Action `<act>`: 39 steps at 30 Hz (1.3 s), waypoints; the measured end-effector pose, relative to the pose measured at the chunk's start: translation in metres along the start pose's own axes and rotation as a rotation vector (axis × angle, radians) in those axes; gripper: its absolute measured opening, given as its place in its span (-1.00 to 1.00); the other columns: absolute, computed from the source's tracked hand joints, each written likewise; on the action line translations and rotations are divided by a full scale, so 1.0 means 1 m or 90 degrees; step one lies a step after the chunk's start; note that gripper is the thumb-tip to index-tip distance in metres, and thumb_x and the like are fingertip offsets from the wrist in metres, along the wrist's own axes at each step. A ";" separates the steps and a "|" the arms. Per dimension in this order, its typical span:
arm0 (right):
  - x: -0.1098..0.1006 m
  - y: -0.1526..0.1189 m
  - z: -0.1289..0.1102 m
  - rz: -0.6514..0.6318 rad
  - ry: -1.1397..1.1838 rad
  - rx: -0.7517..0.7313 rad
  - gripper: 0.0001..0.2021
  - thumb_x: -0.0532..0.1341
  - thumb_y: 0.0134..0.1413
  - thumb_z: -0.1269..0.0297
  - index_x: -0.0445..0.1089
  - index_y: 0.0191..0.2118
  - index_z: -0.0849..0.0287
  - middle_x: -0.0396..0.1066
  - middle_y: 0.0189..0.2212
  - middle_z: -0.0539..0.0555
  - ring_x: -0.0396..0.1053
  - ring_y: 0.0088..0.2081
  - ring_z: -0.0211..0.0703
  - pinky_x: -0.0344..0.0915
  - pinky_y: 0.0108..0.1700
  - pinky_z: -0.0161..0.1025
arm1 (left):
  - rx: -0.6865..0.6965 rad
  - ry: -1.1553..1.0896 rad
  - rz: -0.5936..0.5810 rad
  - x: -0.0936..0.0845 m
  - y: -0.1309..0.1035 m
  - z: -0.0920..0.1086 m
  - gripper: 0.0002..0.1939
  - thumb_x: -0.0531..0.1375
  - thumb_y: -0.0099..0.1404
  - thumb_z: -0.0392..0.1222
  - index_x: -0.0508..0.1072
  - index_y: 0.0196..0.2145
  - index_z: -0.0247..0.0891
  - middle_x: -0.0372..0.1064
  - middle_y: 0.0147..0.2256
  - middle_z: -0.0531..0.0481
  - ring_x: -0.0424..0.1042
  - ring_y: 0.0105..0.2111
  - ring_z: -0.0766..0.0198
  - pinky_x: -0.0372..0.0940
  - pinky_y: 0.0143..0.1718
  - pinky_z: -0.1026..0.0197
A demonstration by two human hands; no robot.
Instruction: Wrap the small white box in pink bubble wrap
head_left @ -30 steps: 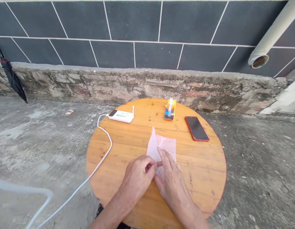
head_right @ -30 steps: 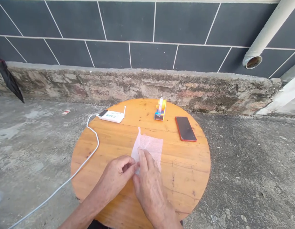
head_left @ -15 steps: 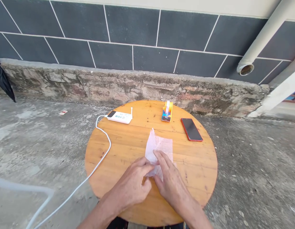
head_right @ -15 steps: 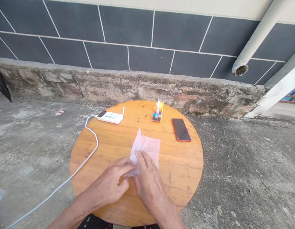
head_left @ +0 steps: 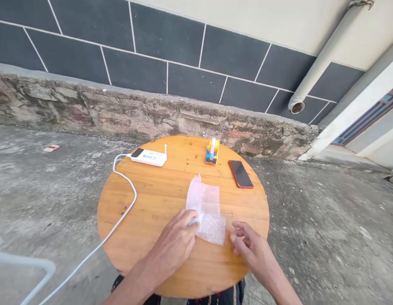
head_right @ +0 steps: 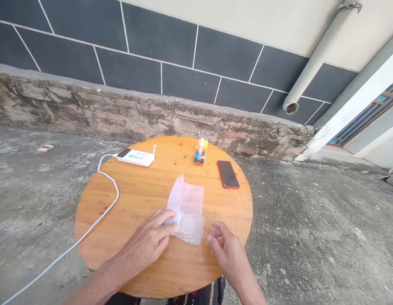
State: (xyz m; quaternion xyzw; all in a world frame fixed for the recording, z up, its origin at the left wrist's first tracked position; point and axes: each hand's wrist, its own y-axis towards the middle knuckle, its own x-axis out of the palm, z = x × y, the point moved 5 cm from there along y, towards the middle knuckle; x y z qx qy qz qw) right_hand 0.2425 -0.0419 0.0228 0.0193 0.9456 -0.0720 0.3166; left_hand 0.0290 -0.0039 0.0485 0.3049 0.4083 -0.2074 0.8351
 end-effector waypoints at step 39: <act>0.058 0.022 -0.051 0.282 -0.103 0.035 -0.84 0.13 -0.02 0.27 0.19 -0.55 0.13 0.19 -0.67 -0.08 0.14 -0.58 -0.26 -0.03 -0.48 -0.34 | 0.019 0.002 0.011 -0.001 0.003 -0.008 -0.68 -0.02 0.09 -0.58 0.42 -0.42 -0.25 0.32 -0.14 -0.08 0.34 -0.16 0.15 0.38 -0.17 0.09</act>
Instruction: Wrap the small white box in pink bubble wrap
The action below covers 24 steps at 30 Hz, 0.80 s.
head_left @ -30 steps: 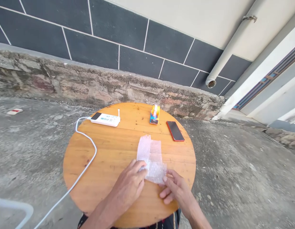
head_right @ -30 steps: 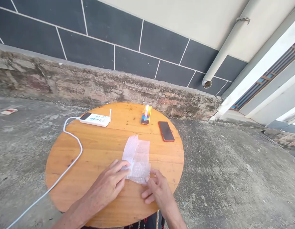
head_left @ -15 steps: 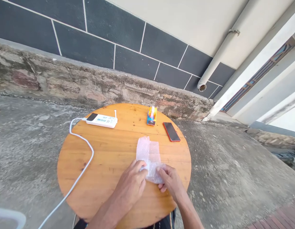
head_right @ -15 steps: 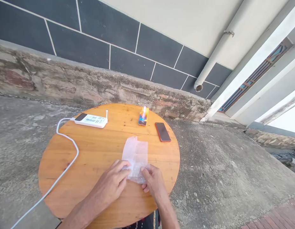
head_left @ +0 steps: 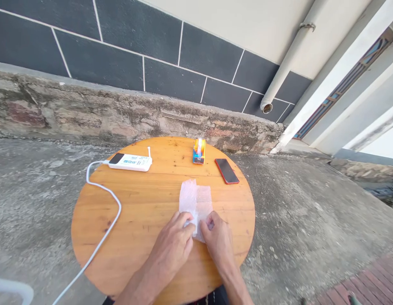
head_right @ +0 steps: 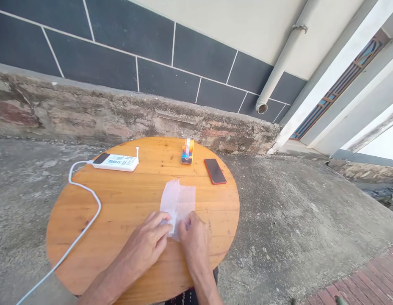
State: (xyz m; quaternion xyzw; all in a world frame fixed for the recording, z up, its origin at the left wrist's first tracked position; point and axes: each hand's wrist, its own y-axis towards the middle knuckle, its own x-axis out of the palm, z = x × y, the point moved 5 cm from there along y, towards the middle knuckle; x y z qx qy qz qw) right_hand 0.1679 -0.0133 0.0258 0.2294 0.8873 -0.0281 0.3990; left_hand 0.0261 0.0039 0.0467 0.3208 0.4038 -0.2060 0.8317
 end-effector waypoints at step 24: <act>0.009 -0.011 -0.034 -0.094 0.258 -0.036 -0.72 0.11 0.16 0.11 0.37 -0.43 0.19 0.38 -0.57 0.00 0.32 -0.52 -0.23 0.23 -0.46 -0.36 | 0.012 -0.091 0.021 -0.004 0.000 -0.001 -0.65 -0.02 0.13 -0.57 0.44 -0.35 -0.23 0.35 -0.21 -0.05 0.29 -0.20 0.17 0.35 -0.20 0.14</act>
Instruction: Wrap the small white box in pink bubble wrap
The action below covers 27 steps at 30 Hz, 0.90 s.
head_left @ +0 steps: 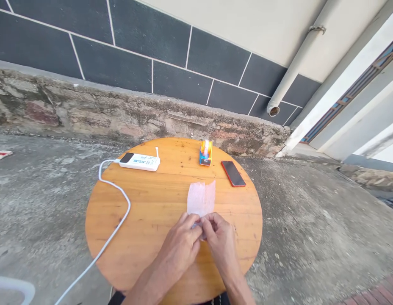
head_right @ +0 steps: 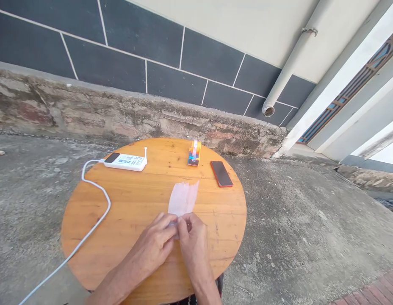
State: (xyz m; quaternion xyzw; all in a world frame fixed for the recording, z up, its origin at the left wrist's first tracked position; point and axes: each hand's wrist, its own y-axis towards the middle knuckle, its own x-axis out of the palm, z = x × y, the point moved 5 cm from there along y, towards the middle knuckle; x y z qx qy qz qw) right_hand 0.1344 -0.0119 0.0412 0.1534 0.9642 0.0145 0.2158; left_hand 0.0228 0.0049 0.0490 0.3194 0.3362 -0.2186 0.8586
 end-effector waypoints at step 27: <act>0.004 0.003 -0.020 -0.247 -0.355 -0.204 -0.29 -0.01 0.04 0.55 -0.19 0.33 0.17 0.34 0.00 0.16 0.37 -0.08 -0.09 0.28 -0.03 -0.17 | -0.197 -0.286 0.129 -0.006 -0.005 -0.020 -0.61 0.05 0.06 -0.46 0.30 -0.15 -0.17 0.34 -0.28 0.04 0.35 -0.33 0.27 0.29 -0.28 0.23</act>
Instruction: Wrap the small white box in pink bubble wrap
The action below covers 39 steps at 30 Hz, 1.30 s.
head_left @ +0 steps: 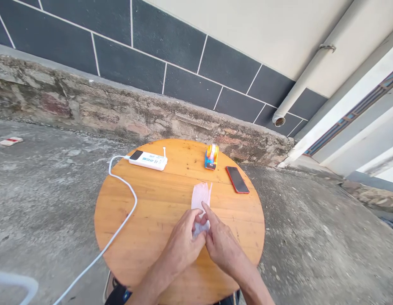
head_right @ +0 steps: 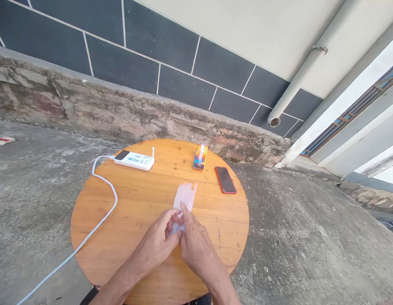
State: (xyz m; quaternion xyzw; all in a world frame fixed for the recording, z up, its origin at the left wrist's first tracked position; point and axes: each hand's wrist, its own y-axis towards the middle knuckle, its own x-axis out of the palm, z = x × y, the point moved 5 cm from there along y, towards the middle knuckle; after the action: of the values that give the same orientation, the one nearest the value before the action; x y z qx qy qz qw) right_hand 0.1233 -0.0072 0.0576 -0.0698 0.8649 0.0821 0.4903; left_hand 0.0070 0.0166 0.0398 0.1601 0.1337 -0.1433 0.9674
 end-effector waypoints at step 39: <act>-0.021 0.065 0.045 0.034 -0.203 -0.173 -0.79 0.00 0.16 0.53 0.32 -0.34 0.14 0.40 -0.50 -0.02 0.21 -0.51 -0.23 -0.02 -0.35 -0.28 | -0.040 0.379 -0.262 0.013 0.032 -0.004 -0.75 0.04 0.11 -0.38 0.40 -0.28 -0.18 0.30 -0.16 -0.02 0.42 -0.23 0.22 0.29 -0.21 0.24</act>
State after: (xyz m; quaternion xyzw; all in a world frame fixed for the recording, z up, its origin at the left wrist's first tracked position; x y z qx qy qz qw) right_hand 0.1590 0.0665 0.0577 -0.0985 0.7590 0.2206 0.6046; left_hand 0.0284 0.0438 0.0406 0.1348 0.4433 -0.2777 0.8415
